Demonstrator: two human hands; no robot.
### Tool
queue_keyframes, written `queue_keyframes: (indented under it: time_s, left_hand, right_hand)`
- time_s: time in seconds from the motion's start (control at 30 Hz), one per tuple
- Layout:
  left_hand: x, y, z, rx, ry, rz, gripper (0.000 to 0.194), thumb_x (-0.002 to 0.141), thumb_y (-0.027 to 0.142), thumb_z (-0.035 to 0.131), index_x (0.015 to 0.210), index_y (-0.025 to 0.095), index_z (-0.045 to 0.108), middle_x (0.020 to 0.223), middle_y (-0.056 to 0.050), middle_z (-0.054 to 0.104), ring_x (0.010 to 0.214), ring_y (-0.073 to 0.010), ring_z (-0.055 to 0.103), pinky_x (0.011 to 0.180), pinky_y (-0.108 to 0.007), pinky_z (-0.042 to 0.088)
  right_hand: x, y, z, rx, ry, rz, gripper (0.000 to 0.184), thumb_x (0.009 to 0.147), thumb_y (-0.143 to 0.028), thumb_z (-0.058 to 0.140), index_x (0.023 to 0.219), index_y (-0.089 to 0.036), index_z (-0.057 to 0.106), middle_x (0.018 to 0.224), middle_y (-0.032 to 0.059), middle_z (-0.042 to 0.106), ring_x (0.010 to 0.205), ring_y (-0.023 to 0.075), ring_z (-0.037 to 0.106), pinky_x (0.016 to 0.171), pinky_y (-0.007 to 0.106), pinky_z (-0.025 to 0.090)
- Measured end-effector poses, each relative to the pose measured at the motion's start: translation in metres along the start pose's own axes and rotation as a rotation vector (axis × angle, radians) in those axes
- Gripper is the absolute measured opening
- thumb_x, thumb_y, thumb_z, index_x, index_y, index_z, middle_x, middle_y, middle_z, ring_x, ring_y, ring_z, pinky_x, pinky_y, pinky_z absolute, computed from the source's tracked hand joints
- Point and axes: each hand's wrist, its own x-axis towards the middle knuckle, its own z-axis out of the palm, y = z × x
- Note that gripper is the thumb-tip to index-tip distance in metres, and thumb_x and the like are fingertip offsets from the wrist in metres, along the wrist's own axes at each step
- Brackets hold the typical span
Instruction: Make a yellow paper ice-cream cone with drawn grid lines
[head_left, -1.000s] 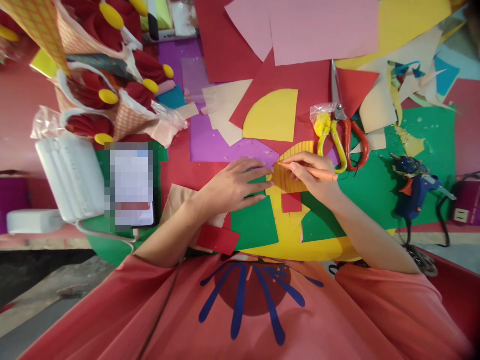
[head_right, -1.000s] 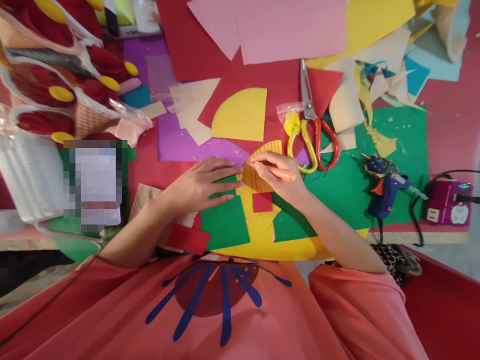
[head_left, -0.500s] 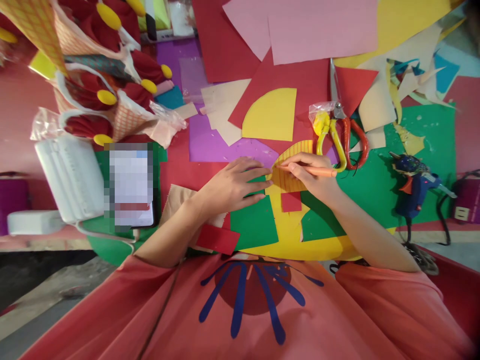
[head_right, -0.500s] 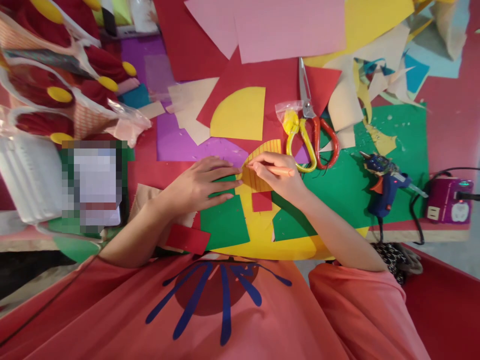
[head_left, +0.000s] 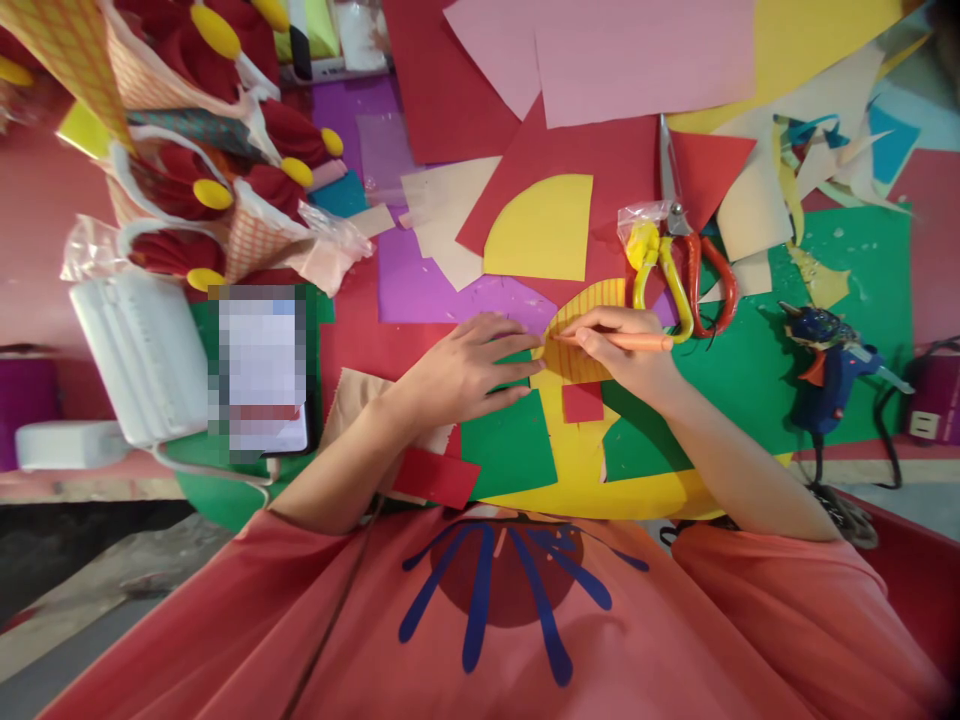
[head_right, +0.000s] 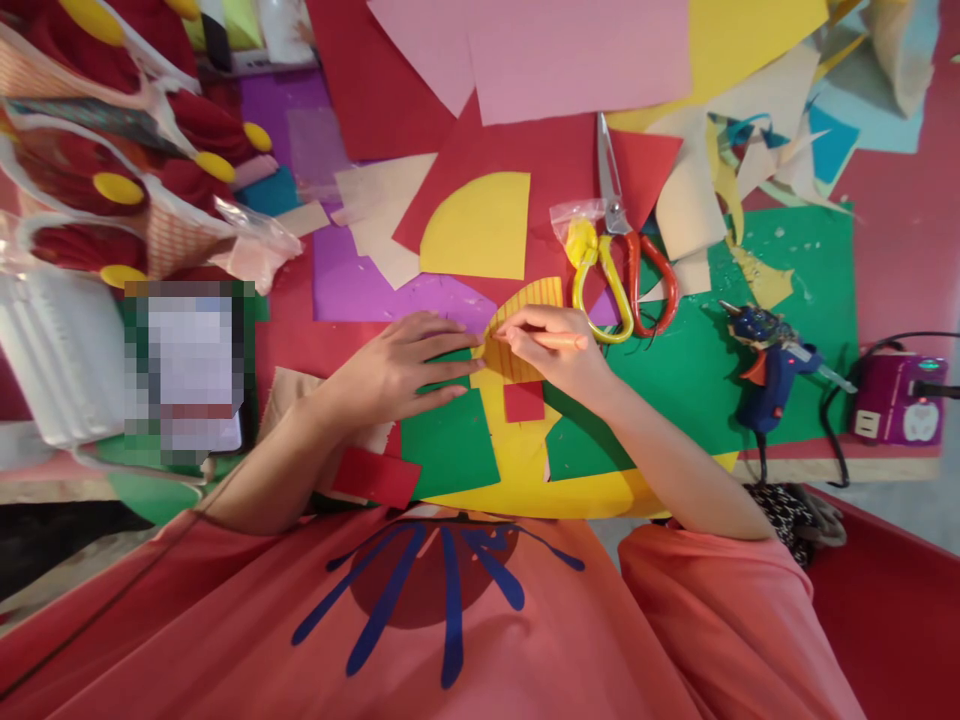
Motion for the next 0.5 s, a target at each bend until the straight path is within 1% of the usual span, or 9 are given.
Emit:
queue_keyframes:
  time_s: [0.1,0.17,0.3,0.37,0.43,0.5]
  left_hand:
    - [-0.0009,-0.0001,0.0005,-0.010,-0.026,-0.022,0.028,0.097,0.033,0.048,0.111,0.022,0.070,0.122,-0.007,0.067,0.114,-0.0243,0.058,0.101,-0.044,0.047]
    - [-0.0011,-0.0002,0.0007,-0.015,-0.022,-0.025,0.029,0.097,0.032,0.047,0.111,0.022,0.070,0.122,-0.008,0.067,0.114,-0.0246,0.058,0.101,-0.044,0.047]
    - [-0.0016,-0.0009,0.0016,-0.037,-0.024,-0.031,0.029,0.097,0.033,0.047,0.112,0.023,0.070,0.124,-0.008,0.066,0.116,-0.0251,0.057,0.101,-0.045,0.047]
    - [-0.0018,-0.0012,0.0021,-0.040,-0.033,-0.041,0.030,0.098,0.033,0.046,0.113,0.023,0.069,0.125,-0.007,0.066,0.118,-0.0253,0.056,0.103,-0.045,0.046]
    - [-0.0018,-0.0011,0.0023,-0.031,-0.044,-0.050,0.031,0.098,0.034,0.045,0.115,0.023,0.068,0.126,-0.007,0.065,0.119,-0.0254,0.056,0.104,-0.046,0.045]
    - [-0.0017,-0.0007,0.0023,-0.019,-0.060,-0.056,0.032,0.098,0.035,0.044,0.118,0.022,0.066,0.127,-0.007,0.065,0.120,-0.0253,0.056,0.105,-0.046,0.044]
  right_hand:
    - [0.0004,0.0005,-0.0004,0.044,-0.009,0.011,0.020,0.086,-0.027,0.057,0.074,-0.017,0.069,0.075,0.0020,0.074,0.068,0.0126,0.067,0.061,0.023,0.049]
    - [-0.0002,0.0010,-0.0006,0.090,0.002,0.030,0.020,0.086,-0.027,0.057,0.073,-0.017,0.069,0.072,0.0013,0.073,0.066,0.0122,0.066,0.058,0.023,0.048]
    - [-0.0037,0.0020,-0.0016,0.112,0.051,0.044,0.021,0.088,-0.032,0.057,0.081,-0.017,0.070,0.074,0.0013,0.072,0.063,0.0115,0.064,0.056,0.023,0.048]
    - [-0.0056,0.0026,-0.0029,0.112,0.075,0.033,0.022,0.089,-0.034,0.057,0.085,-0.018,0.070,0.071,0.0007,0.070,0.060,0.0109,0.064,0.054,0.023,0.049]
    - [-0.0070,0.0028,-0.0045,0.119,0.080,0.026,0.022,0.090,-0.035,0.056,0.088,-0.018,0.070,0.069,0.0003,0.069,0.058,0.0106,0.063,0.054,0.023,0.051]
    - [-0.0082,0.0021,-0.0058,0.126,0.063,0.019,0.022,0.090,-0.035,0.057,0.090,-0.017,0.070,0.072,0.0008,0.070,0.058,0.0104,0.064,0.054,0.024,0.053]
